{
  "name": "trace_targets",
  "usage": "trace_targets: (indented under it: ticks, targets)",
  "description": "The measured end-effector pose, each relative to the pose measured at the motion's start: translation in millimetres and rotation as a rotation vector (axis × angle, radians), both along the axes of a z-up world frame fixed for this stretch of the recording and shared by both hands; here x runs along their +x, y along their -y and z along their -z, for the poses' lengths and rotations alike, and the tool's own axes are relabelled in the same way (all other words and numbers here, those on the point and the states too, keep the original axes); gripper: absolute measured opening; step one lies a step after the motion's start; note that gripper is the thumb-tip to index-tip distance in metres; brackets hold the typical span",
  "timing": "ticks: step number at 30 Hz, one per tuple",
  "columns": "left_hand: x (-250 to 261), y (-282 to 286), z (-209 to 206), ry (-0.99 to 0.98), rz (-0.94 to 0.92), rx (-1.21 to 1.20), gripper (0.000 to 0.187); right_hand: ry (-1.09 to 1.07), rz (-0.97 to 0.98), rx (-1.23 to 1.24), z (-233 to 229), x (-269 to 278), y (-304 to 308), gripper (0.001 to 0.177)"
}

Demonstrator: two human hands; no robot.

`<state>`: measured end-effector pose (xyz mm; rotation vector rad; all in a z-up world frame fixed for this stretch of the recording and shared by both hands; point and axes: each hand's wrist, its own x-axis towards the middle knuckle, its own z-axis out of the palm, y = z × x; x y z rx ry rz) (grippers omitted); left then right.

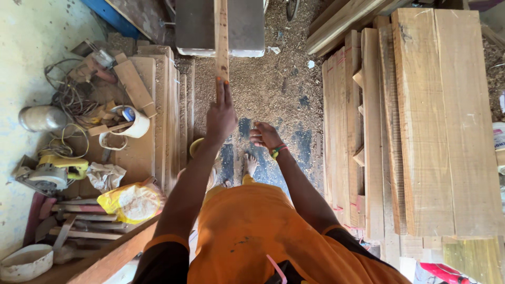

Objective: The person uses a woodworking machine and a hand-held sanding block to smooth the surface of a wooden plank.

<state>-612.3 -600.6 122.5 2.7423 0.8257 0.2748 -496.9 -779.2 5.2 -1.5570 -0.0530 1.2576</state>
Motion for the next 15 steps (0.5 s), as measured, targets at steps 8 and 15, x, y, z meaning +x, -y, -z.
trace_targets:
  ticks: [8,15]
  targets:
    - [-54,59,15,-0.003,-0.003,0.035,0.092,0.096,-0.068,0.127,-58,-50,-15,0.051]
    - [-98,103,8,0.071,0.003,-0.056,0.107,0.124,-0.077,0.094,-61,-87,15,0.064]
